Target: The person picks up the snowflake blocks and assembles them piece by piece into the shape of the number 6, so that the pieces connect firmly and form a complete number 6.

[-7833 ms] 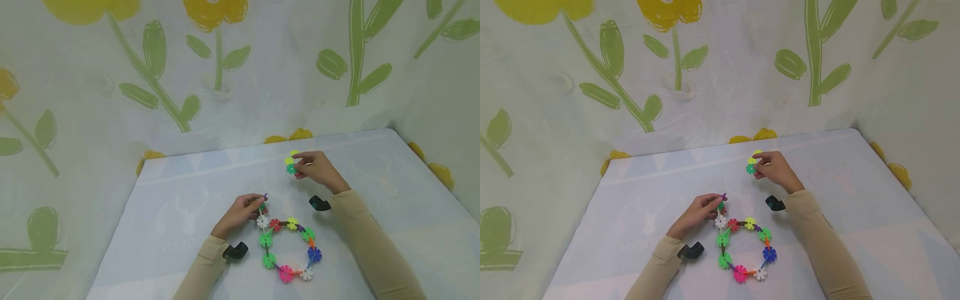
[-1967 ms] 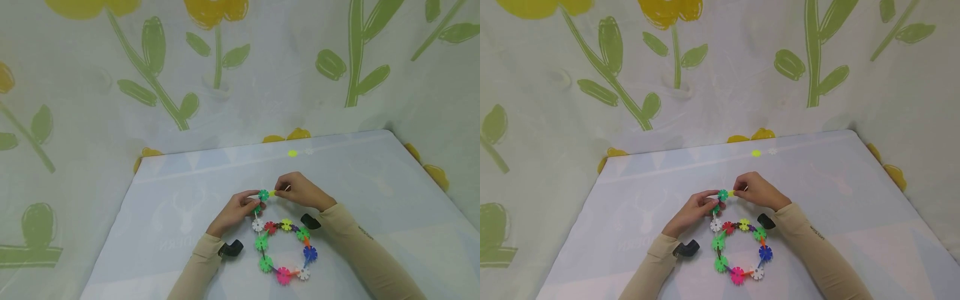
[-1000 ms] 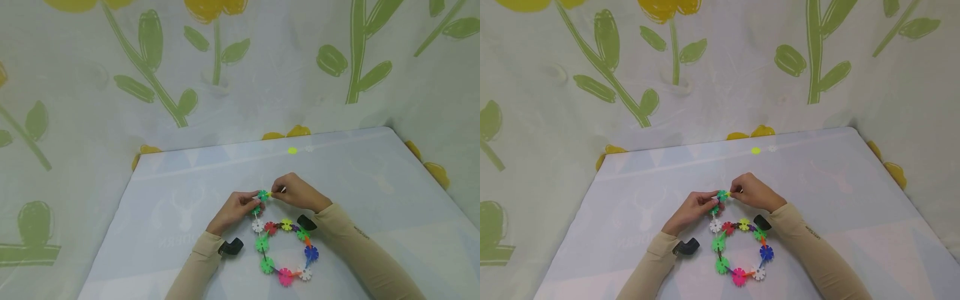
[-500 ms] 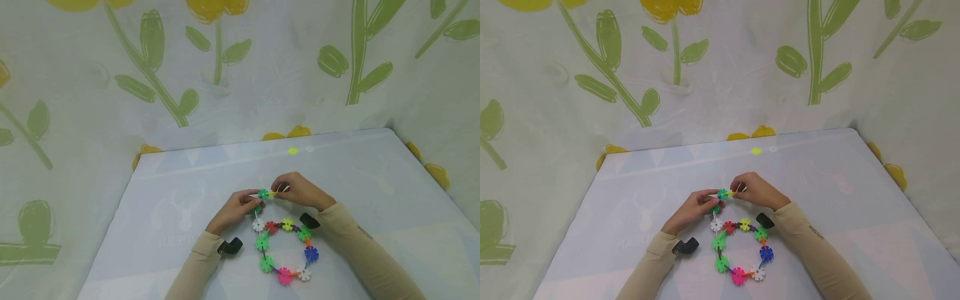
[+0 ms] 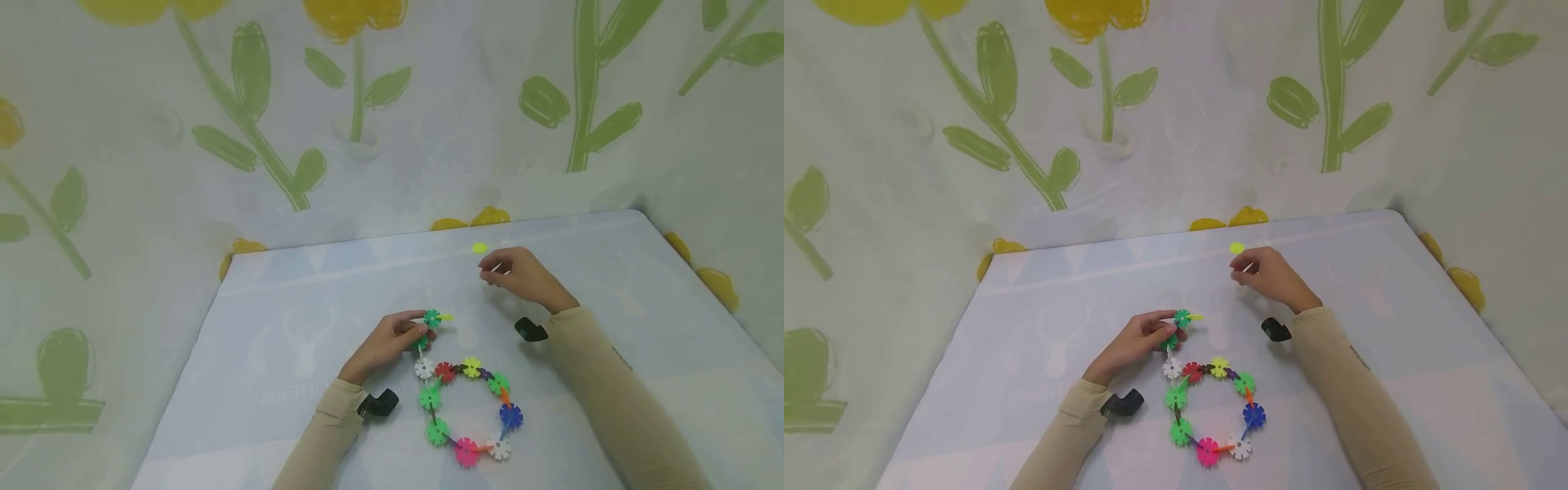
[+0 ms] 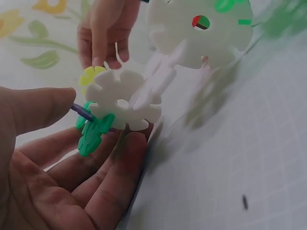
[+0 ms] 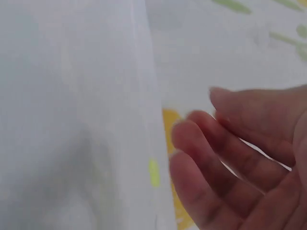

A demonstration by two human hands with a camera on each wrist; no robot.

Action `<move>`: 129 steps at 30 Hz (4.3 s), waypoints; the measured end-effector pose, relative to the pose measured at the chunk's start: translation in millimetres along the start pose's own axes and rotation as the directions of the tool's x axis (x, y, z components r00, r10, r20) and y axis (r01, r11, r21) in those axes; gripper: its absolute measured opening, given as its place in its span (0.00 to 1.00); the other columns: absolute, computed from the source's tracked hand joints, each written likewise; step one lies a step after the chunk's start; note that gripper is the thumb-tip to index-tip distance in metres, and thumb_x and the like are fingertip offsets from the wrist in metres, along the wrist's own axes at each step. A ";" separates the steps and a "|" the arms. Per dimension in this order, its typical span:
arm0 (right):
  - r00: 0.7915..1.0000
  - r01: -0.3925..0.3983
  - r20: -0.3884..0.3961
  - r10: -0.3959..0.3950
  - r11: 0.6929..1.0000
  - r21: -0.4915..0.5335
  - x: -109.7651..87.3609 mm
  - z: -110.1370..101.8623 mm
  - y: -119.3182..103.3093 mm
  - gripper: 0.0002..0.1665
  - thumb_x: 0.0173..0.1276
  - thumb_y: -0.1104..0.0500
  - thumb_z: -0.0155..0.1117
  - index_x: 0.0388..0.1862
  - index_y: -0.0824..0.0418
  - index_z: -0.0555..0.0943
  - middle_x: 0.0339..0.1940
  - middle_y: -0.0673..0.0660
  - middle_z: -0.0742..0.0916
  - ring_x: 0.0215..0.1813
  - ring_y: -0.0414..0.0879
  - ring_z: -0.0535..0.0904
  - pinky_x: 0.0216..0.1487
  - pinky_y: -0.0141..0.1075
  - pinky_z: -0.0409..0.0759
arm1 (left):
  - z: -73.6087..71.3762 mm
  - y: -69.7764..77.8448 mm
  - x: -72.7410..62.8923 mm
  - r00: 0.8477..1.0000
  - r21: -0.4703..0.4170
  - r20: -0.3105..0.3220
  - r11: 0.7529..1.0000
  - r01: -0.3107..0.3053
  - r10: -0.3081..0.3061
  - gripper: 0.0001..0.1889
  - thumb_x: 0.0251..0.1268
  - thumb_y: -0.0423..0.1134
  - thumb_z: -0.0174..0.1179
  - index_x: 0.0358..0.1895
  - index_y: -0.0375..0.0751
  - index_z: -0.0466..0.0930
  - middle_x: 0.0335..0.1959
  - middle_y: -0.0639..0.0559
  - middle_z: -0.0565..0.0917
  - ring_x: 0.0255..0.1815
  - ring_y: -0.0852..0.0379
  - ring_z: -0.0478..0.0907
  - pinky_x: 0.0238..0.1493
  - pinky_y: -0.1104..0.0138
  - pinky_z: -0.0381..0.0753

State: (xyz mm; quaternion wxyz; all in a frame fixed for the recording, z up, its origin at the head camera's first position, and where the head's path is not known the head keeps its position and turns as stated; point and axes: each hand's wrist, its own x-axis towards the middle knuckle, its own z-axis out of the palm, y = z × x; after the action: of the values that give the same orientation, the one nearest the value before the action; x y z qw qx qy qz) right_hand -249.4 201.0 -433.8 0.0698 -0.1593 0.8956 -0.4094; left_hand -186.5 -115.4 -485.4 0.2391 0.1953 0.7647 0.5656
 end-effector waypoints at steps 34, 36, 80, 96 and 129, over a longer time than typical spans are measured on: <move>0.948 -0.319 -0.087 0.308 0.927 -0.199 63.4 -30.4 63.5 0.24 0.74 0.60 0.63 0.58 0.79 0.75 0.57 0.76 0.81 0.57 0.66 0.76 0.66 0.60 0.75 | 2.7 0.5 -1.6 1.000 -0.015 0.009 1.000 -0.016 0.016 0.25 0.84 0.41 0.51 0.77 0.37 0.65 0.57 0.33 0.87 0.48 0.57 0.86 0.51 0.67 0.85; 0.945 -0.326 -0.083 0.316 0.928 -0.179 61.0 -30.7 63.5 0.24 0.74 0.60 0.63 0.58 0.78 0.74 0.57 0.75 0.80 0.57 0.66 0.75 0.66 0.59 0.75 | 2.6 0.4 -1.4 1.000 -0.018 0.012 1.000 -0.010 0.010 0.25 0.84 0.41 0.51 0.78 0.38 0.65 0.57 0.33 0.87 0.48 0.57 0.86 0.52 0.66 0.85; 0.972 -0.227 0.127 0.197 0.927 0.300 -22.7 24.2 -15.0 0.18 0.75 0.59 0.66 0.58 0.70 0.83 0.44 0.63 0.90 0.35 0.45 0.89 0.44 0.37 0.89 | 1.5 -0.6 -0.7 1.000 -0.006 0.000 1.000 -0.010 0.010 0.26 0.84 0.43 0.51 0.77 0.37 0.66 0.56 0.34 0.87 0.47 0.57 0.86 0.50 0.67 0.85; 0.974 -0.165 0.199 0.108 0.940 0.300 -25.7 45.7 -17.8 0.13 0.73 0.61 0.68 0.47 0.71 0.87 0.32 0.59 0.90 0.31 0.46 0.87 0.40 0.40 0.90 | 2.5 -1.3 -0.7 1.000 -0.026 0.010 0.999 -0.022 0.022 0.25 0.84 0.43 0.51 0.76 0.36 0.66 0.55 0.33 0.87 0.44 0.63 0.85 0.46 0.69 0.84; 0.975 -0.183 0.185 0.121 0.913 0.366 -26.8 54.4 -26.2 0.14 0.74 0.65 0.65 0.51 0.75 0.85 0.41 0.66 0.91 0.33 0.46 0.90 0.41 0.40 0.90 | 2.8 -3.2 1.6 0.998 0.032 -0.015 0.998 -0.060 0.061 0.26 0.81 0.38 0.55 0.74 0.30 0.69 0.50 0.34 0.90 0.52 0.47 0.90 0.60 0.68 0.83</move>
State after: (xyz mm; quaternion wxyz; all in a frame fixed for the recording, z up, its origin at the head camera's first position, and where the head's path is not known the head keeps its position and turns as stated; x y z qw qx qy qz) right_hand -204.4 155.4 -449.8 0.2018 -0.1045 0.8005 -0.5546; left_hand -186.2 -113.1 -489.4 0.2125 0.2175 0.7691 0.5622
